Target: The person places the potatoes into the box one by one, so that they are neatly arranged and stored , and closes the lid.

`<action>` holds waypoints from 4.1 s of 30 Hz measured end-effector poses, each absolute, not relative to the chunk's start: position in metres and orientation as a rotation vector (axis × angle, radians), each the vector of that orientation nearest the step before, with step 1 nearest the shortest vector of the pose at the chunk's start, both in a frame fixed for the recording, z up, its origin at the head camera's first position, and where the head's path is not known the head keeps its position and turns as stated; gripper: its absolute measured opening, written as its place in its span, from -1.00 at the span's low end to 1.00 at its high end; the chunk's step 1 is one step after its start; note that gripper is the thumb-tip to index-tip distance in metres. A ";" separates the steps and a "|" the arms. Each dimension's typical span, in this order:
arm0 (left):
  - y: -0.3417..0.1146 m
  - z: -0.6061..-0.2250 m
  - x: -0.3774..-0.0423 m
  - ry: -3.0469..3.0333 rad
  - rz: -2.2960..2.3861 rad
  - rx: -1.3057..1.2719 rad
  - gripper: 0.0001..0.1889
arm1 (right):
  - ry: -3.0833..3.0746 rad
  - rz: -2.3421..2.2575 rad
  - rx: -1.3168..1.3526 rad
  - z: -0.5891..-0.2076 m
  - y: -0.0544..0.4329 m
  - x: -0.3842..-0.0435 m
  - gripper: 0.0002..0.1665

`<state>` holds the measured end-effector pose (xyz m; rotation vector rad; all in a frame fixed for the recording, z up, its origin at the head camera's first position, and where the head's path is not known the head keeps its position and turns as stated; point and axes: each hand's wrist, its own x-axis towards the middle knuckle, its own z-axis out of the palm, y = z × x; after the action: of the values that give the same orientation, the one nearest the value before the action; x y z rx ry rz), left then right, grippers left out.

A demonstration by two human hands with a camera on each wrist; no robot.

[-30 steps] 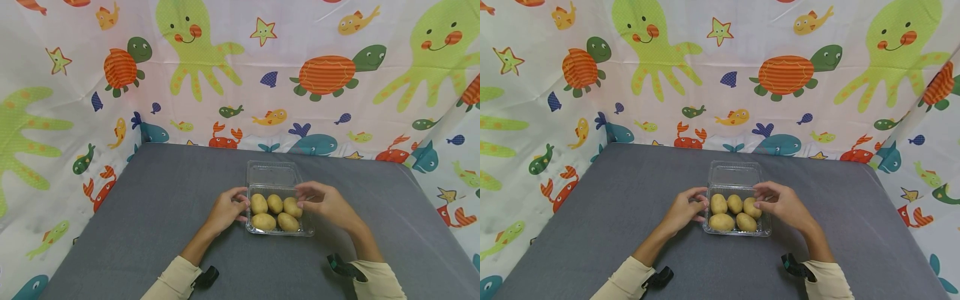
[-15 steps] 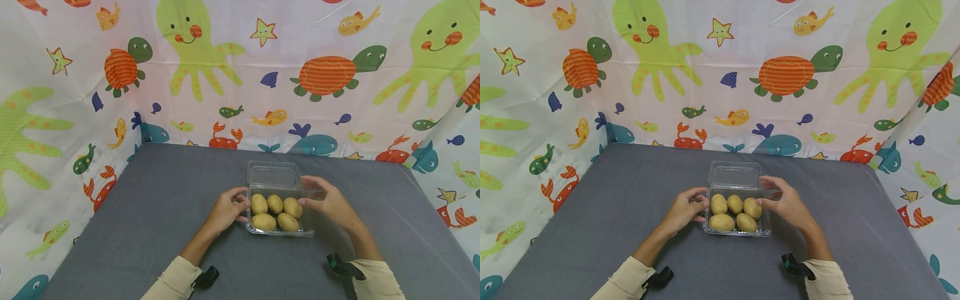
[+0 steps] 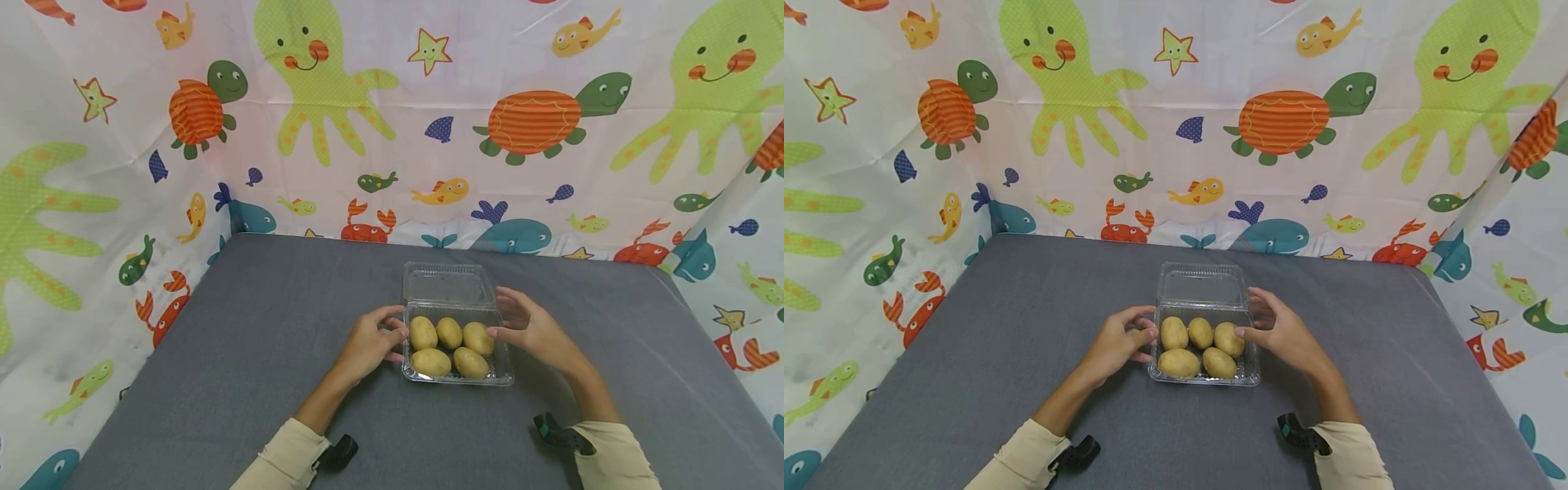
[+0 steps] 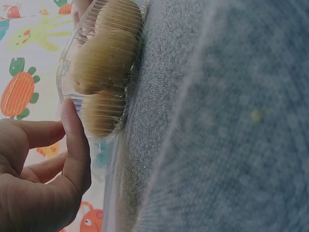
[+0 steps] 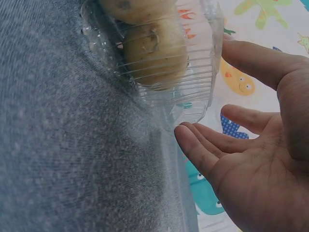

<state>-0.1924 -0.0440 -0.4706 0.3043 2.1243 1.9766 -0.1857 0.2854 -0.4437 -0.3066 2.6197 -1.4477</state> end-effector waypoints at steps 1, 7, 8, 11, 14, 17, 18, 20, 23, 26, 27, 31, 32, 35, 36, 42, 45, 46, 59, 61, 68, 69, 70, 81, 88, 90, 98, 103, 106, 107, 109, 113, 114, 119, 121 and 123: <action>-0.044 -0.471 -0.192 2.124 1.977 0.304 -0.51 | 2.614 -1.448 -0.306 -0.444 0.286 -0.185 0.02; -0.044 -0.470 -0.192 2.123 1.977 0.301 -0.51 | 2.580 -1.466 -0.321 -0.445 0.286 -0.186 0.04; -0.044 -0.470 -0.192 2.123 1.977 0.300 -0.51 | 2.575 -1.466 -0.319 -0.446 0.287 -0.186 0.05; -0.044 -0.470 -0.192 2.125 1.978 0.298 -0.51 | 2.558 -1.473 -0.310 -0.448 0.287 -0.187 0.08; -0.044 -0.470 -0.192 2.131 1.973 0.299 -0.51 | 2.544 -1.489 -0.308 -0.448 0.288 -0.188 0.10; -0.044 -0.470 -0.192 2.140 1.961 0.298 -0.51 | 2.525 -1.530 -0.317 -0.447 0.288 -0.188 0.11; -0.044 -0.470 -0.193 2.143 1.958 0.299 -0.51 | 2.520 -1.541 -0.318 -0.447 0.288 -0.188 0.12; -0.044 -0.470 -0.193 2.147 1.955 0.299 -0.51 | 2.506 -1.571 -0.320 -0.446 0.288 -0.188 0.13; -0.044 -0.470 -0.194 2.140 1.965 0.299 -0.51 | 2.496 -1.599 -0.319 -0.444 0.289 -0.189 0.13; -0.044 -0.470 -0.193 2.136 1.970 0.301 -0.51 | 2.484 -1.632 -0.323 -0.444 0.290 -0.189 0.10; -0.044 -0.470 -0.193 2.136 1.969 0.299 -0.51 | 2.481 -1.641 -0.325 -0.444 0.290 -0.189 0.08; -0.044 -0.471 -0.193 2.138 1.965 0.292 -0.50 | 2.451 -1.707 -0.325 -0.445 0.291 -0.188 0.02; -0.044 -0.472 -0.194 2.137 1.963 0.286 -0.50 | 2.447 -1.718 -0.321 -0.445 0.291 -0.187 0.01; -0.044 -0.472 -0.194 2.134 1.965 0.276 -0.51 | 2.455 -1.729 -0.308 -0.444 0.291 -0.187 -0.03; -0.044 -0.472 -0.194 2.133 1.964 0.271 -0.51 | 2.462 -1.729 -0.306 -0.444 0.291 -0.186 -0.05; -0.044 -0.472 -0.194 2.121 1.971 0.265 -0.50 | 2.478 -1.742 -0.316 -0.441 0.292 -0.185 -0.14; -0.044 -0.472 -0.194 2.123 1.971 0.267 -0.50 | 2.487 -1.730 -0.319 -0.440 0.293 -0.185 -0.16; -0.044 -0.472 -0.194 2.125 1.969 0.266 -0.51 | 2.492 -1.724 -0.318 -0.440 0.294 -0.185 -0.17; -0.044 -0.472 -0.193 2.127 1.957 0.271 -0.51 | 2.423 -1.827 -0.476 -0.447 0.305 -0.188 -0.50; -0.044 -0.471 -0.193 2.127 1.957 0.273 -0.51 | 2.368 -1.881 -0.525 -0.447 0.307 -0.190 -0.51; -0.044 -0.470 -0.193 2.121 1.967 0.284 -0.50 | 2.321 -1.885 -0.558 -0.444 0.309 -0.190 -0.41; -0.044 -0.470 -0.193 2.120 1.968 0.285 -0.50 | 2.326 -1.867 -0.548 -0.443 0.309 -0.190 -0.40; -0.044 -0.470 -0.193 2.119 1.969 0.287 -0.50 | 2.334 -1.845 -0.534 -0.441 0.309 -0.190 -0.41; -0.046 -0.466 -0.192 2.089 1.982 0.262 -0.58 | 2.369 -1.621 -0.463 -0.430 0.316 -0.182 -0.50; -0.047 -0.460 -0.193 2.049 1.974 0.222 -0.34 | 2.401 -1.503 -0.392 -0.422 0.320 -0.176 -0.54; -0.047 -0.458 -0.192 2.039 1.959 0.212 -0.28 | 2.423 -1.466 -0.394 -0.421 0.321 -0.175 -0.54; -0.053 -0.449 -0.192 1.992 1.876 0.253 -0.24 | 2.417 -1.405 -0.390 -0.421 0.326 -0.173 -0.52; -0.058 -0.448 -0.193 1.952 1.821 0.325 -0.30 | 2.371 -1.413 -0.427 -0.423 0.327 -0.174 -0.47; -0.061 -0.448 -0.195 1.904 1.802 0.338 -0.28 | 2.349 -1.407 -0.453 -0.423 0.327 -0.174 -0.42; -0.062 -0.447 -0.195 1.889 1.798 0.337 -0.27 | 2.341 -1.407 -0.452 -0.423 0.327 -0.174 -0.41; -0.064 -0.446 -0.196 1.866 1.786 0.334 -0.26 | 2.328 -1.405 -0.459 -0.423 0.327 -0.174 -0.38; -0.067 -0.443 -0.196 1.850 1.754 0.338 -0.25 | 2.305 -1.404 -0.454 -0.423 0.327 -0.174 -0.32; -0.067 -0.443 -0.196 1.846 1.747 0.340 -0.25 | 2.301 -1.401 -0.447 -0.423 0.326 -0.173 -0.30; -0.068 -0.443 -0.196 1.826 1.733 0.331 -0.21 | 2.283 -1.388 -0.423 -0.424 0.324 -0.174 -0.22; -0.068 -0.443 -0.196 1.819 1.731 0.325 -0.19 | 2.265 -1.394 -0.414 -0.425 0.323 -0.175 -0.19; -0.068 -0.443 -0.196 1.812 1.732 0.320 -0.17 | 2.240 -1.403 -0.409 -0.425 0.322 -0.176 -0.16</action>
<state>-0.1957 -0.0676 -0.4432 0.3201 1.8118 1.7317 -0.1757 0.3218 -0.4253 -0.4089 2.2404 -1.4029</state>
